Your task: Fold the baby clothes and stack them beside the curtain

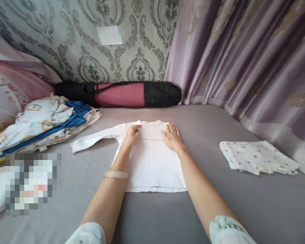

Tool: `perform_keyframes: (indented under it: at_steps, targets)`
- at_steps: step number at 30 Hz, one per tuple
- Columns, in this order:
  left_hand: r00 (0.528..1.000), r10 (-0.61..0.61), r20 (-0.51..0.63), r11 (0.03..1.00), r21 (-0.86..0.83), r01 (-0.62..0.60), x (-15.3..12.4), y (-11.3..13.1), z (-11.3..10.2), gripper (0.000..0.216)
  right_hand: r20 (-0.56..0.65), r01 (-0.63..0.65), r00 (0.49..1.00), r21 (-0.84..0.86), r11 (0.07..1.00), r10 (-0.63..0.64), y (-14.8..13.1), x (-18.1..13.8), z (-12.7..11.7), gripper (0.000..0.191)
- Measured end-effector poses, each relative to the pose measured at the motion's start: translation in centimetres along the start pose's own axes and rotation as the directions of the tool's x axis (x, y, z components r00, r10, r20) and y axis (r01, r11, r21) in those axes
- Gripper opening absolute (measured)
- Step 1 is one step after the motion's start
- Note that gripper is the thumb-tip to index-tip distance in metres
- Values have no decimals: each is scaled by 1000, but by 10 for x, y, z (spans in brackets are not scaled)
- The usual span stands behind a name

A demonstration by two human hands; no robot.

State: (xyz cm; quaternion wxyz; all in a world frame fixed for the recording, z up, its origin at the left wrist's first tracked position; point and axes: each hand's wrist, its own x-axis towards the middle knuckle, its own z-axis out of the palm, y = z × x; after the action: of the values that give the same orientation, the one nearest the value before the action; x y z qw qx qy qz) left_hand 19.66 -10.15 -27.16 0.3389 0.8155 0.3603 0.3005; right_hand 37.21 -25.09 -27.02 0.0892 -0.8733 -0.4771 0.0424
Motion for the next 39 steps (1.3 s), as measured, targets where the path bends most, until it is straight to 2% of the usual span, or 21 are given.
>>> perform_keyframes:
  at_steps: [3,7,15,22,25,30,32,34,36,39]
  targets:
    - [996,94,-1,988,126,-93,2,-8,2,43,5,2,1000,-24,1000,-1,1,0,2,68]
    - [989,148,20,960,239,-148,3,-17,5,45,9,-4,1000,-39,999,4,1,2,4,69]
    - [996,79,-32,924,377,-61,1,-25,9,45,42,-12,999,-44,999,14,0,4,2,68]
    - [996,-48,-76,879,471,78,-6,-11,6,48,29,-13,999,-29,999,14,2,6,4,68]
    - [995,-65,-72,853,513,93,-12,-5,2,47,28,-13,1000,-20,1000,14,0,6,5,68]
    - [998,-47,53,782,624,4,-19,-1,-17,46,73,-21,997,15,1000,20,3,7,-2,68]
    - [989,-91,116,758,652,-7,-17,3,-24,44,112,-30,993,33,999,27,2,9,-9,68]
    - [983,-140,118,733,679,23,-13,12,-26,41,99,-29,995,28,999,26,-5,9,-16,65]
    - [990,-100,94,730,684,9,-10,25,-19,38,36,26,999,9,1000,-26,-21,7,-20,61]
    - [986,55,160,765,628,-145,-8,40,4,35,5,190,982,14,982,-190,-52,1,-17,58]
